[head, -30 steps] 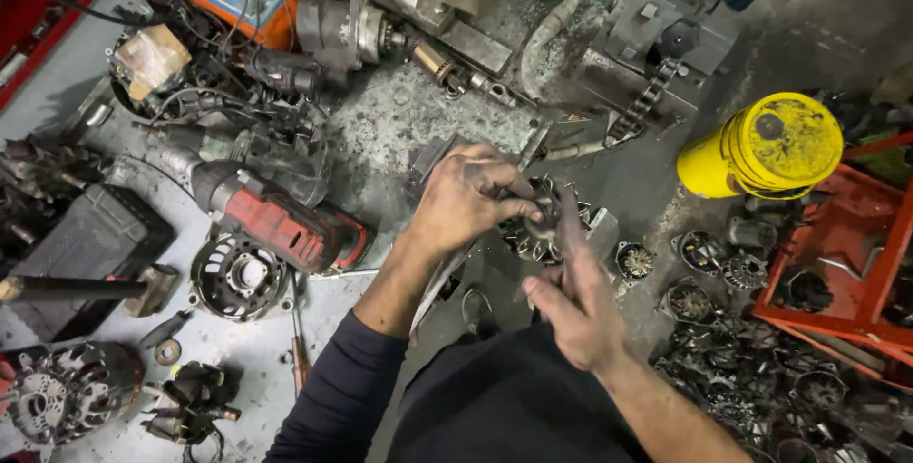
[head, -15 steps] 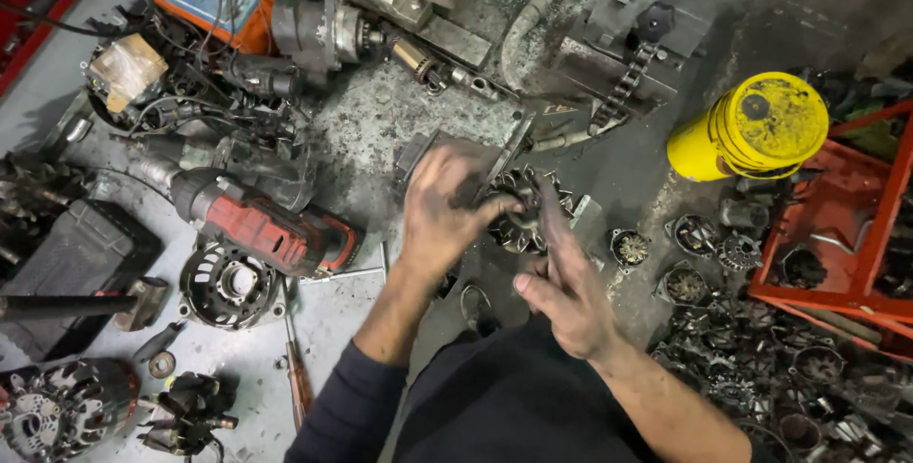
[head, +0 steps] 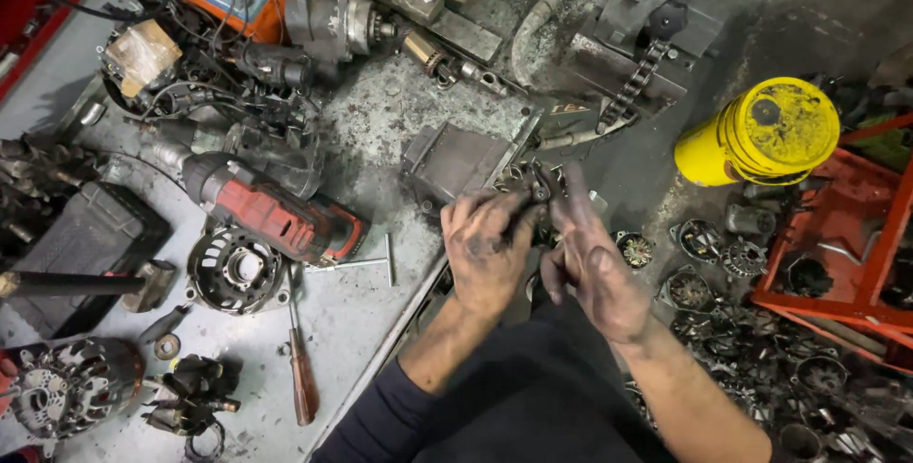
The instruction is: The person assembles a mechanical component by hand, placing small metal pieces into a larger gear-like part held in a vise. The person repeatedly picks up small parts from the workbench and inserts them into the assembly.
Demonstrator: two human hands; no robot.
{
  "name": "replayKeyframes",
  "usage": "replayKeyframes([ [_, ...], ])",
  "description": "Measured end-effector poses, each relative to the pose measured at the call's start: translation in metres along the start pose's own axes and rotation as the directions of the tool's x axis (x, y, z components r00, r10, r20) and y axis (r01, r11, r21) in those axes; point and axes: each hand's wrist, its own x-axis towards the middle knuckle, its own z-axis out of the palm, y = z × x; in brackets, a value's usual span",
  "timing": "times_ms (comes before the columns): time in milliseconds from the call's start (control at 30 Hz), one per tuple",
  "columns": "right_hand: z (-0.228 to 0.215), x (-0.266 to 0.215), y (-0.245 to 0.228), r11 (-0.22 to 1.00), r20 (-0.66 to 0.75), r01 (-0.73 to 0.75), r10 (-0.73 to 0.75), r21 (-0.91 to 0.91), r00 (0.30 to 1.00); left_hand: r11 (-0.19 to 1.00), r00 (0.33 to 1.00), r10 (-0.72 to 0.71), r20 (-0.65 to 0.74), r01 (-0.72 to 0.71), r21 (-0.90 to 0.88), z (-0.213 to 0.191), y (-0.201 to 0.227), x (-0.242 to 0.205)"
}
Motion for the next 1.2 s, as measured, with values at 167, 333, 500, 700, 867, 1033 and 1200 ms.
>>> replayKeyframes([
  [167,-0.007,0.000,-0.019,0.998,0.030,-0.042,0.041,0.047,0.999,0.997,0.998,0.061,0.001,-0.061,0.051,0.007,0.002,0.002],
  [333,-0.034,-0.003,-0.023,0.994,-0.129,-0.091,0.083,-0.056,0.988,0.996,0.995,0.086,0.050,-0.088,0.033,0.004,-0.003,0.019],
  [500,-0.046,-0.006,-0.014,0.998,-0.164,-0.048,0.054,0.044,0.985,0.993,0.983,0.117,0.142,-0.118,-0.003,0.004,-0.015,0.029],
  [700,-0.025,0.005,-0.015,0.907,-0.269,-0.050,-0.071,-0.419,0.960,0.980,0.961,0.169,0.217,-0.142,-0.138,0.008,-0.024,0.036],
  [867,-0.013,0.014,-0.026,0.735,-0.279,0.004,-0.263,-0.678,0.924,0.984,0.935,0.100,0.341,-0.041,-0.175,0.010,-0.024,0.043],
  [1033,-0.037,0.021,-0.018,0.558,-0.035,0.222,-0.412,-0.800,0.911,0.977,0.919,0.116,0.377,-0.038,-0.209,0.008,-0.026,0.047],
  [1200,-0.052,0.021,-0.008,0.575,-0.157,0.033,-0.276,-0.817,0.948,0.978,0.919,0.111,0.378,-0.035,-0.203,0.015,-0.030,0.047],
])
